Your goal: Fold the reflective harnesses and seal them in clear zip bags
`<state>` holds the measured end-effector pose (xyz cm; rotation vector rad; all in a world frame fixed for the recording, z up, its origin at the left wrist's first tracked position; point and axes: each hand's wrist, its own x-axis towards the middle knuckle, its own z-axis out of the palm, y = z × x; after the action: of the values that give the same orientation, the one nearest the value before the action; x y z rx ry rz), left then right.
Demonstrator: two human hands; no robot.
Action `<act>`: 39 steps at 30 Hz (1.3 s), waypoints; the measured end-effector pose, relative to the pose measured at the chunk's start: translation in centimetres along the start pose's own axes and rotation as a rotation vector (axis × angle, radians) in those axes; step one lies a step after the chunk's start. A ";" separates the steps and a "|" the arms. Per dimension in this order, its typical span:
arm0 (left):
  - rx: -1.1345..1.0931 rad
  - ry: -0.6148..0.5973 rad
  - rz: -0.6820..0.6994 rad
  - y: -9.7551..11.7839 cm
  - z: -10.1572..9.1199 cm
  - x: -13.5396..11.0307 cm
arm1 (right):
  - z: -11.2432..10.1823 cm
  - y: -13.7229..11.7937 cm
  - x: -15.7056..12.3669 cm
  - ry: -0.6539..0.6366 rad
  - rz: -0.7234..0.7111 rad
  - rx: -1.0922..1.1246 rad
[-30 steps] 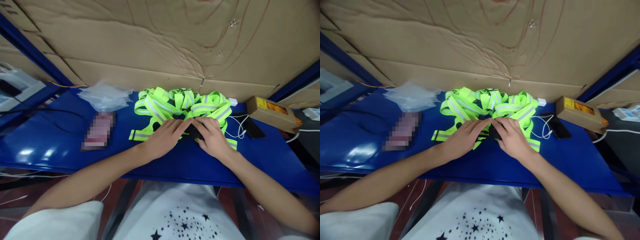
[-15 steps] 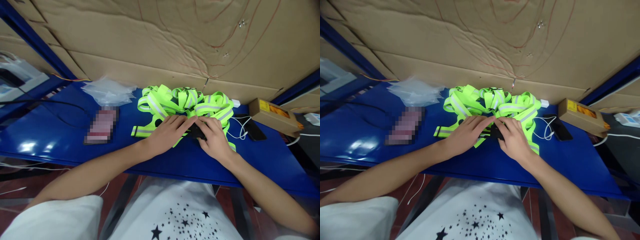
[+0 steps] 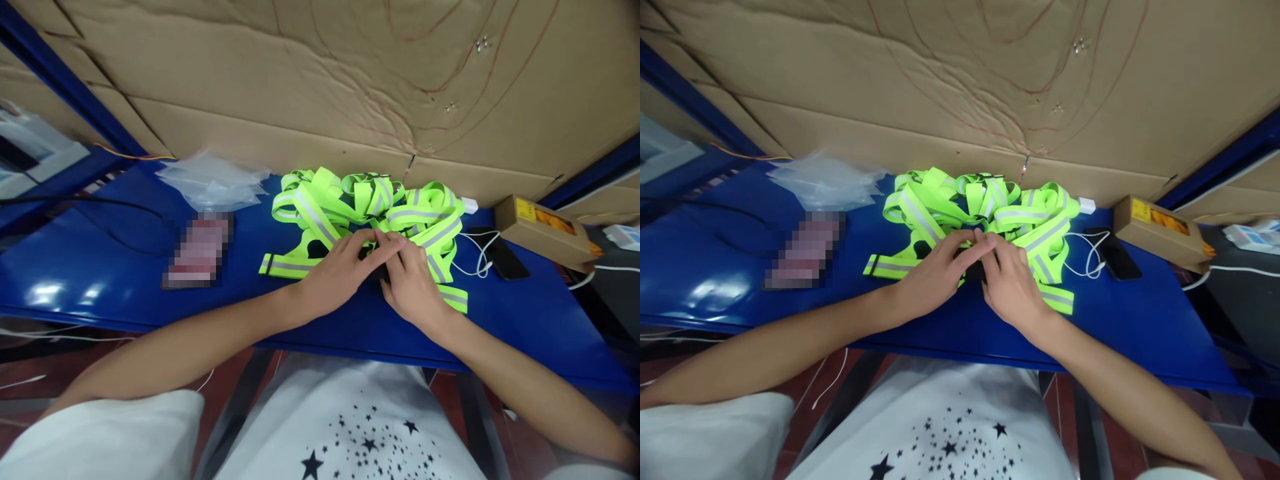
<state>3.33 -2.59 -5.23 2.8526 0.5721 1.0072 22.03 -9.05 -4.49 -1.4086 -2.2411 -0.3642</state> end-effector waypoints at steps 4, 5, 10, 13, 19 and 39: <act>-0.162 0.053 -0.007 -0.1 0.4 0.1 | 0.4 -0.2 0.2 0.004 -0.003 0.061; -0.204 0.061 -0.006 -0.1 0.2 0.2 | 0.2 0.0 0.3 0.011 -0.002 0.086; -0.566 -0.053 -0.041 -0.9 -3.2 1.3 | -1.5 1.3 0.5 0.161 0.040 0.332; -0.681 -0.197 -0.185 -1.8 -4.8 1.8 | -2.4 1.7 0.3 0.189 0.098 0.518; -0.803 -0.284 -0.403 -1.3 -5.1 2.0 | -3.8 2.7 0.1 -0.031 0.053 0.892; -1.655 -0.295 -0.520 0.7 -5.2 1.5 | -4.5 2.9 -0.4 -0.789 0.289 1.924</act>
<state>1.45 -3.04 -0.10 1.2216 0.1897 0.4654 25.86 -10.10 -0.89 -0.5673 -1.4148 2.0916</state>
